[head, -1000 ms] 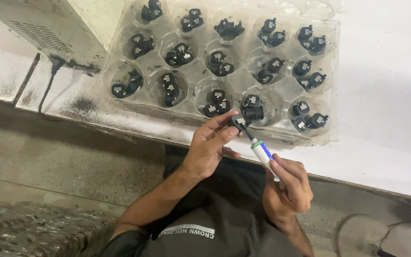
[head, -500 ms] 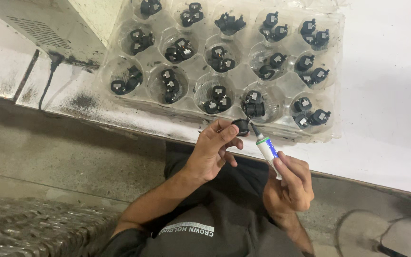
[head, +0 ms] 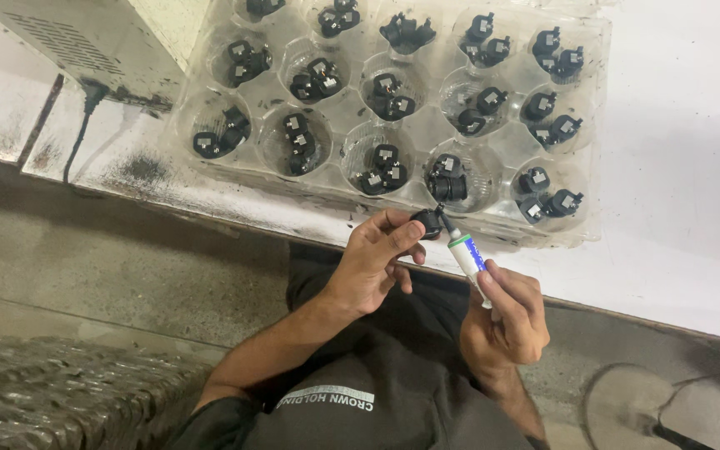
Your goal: The person picks small black plastic components one at a time from a blister tray and applies adhesive to each with a small tube, then places the treated component back into the tray. They occasionally squeeze and reposition the tube between components.
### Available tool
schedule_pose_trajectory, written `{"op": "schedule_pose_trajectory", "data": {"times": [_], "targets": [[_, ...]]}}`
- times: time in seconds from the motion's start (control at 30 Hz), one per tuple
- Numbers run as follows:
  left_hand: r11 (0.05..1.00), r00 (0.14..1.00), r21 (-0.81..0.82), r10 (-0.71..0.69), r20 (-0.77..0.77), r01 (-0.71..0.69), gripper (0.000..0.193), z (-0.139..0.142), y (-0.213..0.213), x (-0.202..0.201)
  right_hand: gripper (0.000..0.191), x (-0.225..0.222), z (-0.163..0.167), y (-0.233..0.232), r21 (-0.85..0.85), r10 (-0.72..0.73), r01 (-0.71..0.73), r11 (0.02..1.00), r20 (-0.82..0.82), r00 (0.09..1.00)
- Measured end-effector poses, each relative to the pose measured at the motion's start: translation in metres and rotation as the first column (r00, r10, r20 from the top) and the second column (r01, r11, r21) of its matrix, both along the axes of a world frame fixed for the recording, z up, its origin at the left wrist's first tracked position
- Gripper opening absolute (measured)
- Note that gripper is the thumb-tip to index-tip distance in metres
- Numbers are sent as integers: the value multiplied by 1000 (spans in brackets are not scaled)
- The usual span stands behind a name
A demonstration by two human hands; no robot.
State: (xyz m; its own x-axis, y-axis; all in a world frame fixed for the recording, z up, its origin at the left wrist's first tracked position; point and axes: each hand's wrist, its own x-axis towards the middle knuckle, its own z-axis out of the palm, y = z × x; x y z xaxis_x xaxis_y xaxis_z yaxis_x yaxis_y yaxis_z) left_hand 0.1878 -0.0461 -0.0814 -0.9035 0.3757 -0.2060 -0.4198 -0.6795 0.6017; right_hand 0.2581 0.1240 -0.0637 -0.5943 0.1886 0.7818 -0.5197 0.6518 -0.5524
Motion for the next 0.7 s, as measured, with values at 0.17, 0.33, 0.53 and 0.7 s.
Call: {"op": "schedule_pose_trajectory", "data": {"times": [0.17, 0.33, 0.53, 0.7], "targets": [[1000, 1000, -13, 7, 13, -7, 24, 2, -1, -1, 38, 2, -1, 2, 13, 16, -17, 1000, 28, 999], [1000, 1000, 6, -1, -7, 1, 24, 3, -3, -1, 37, 2, -3, 3, 29, 30, -31, 999, 27, 999], [996, 998, 67, -62, 8, 61, 22, 2, -11, -4, 37, 5, -1, 0, 20, 39, -40, 999, 43, 998], [994, 995, 58, -95, 15, 94, 25, 11, -19, -11, 35, 5, 0, -1, -14, 69, -67, 998, 94, 993]]}}
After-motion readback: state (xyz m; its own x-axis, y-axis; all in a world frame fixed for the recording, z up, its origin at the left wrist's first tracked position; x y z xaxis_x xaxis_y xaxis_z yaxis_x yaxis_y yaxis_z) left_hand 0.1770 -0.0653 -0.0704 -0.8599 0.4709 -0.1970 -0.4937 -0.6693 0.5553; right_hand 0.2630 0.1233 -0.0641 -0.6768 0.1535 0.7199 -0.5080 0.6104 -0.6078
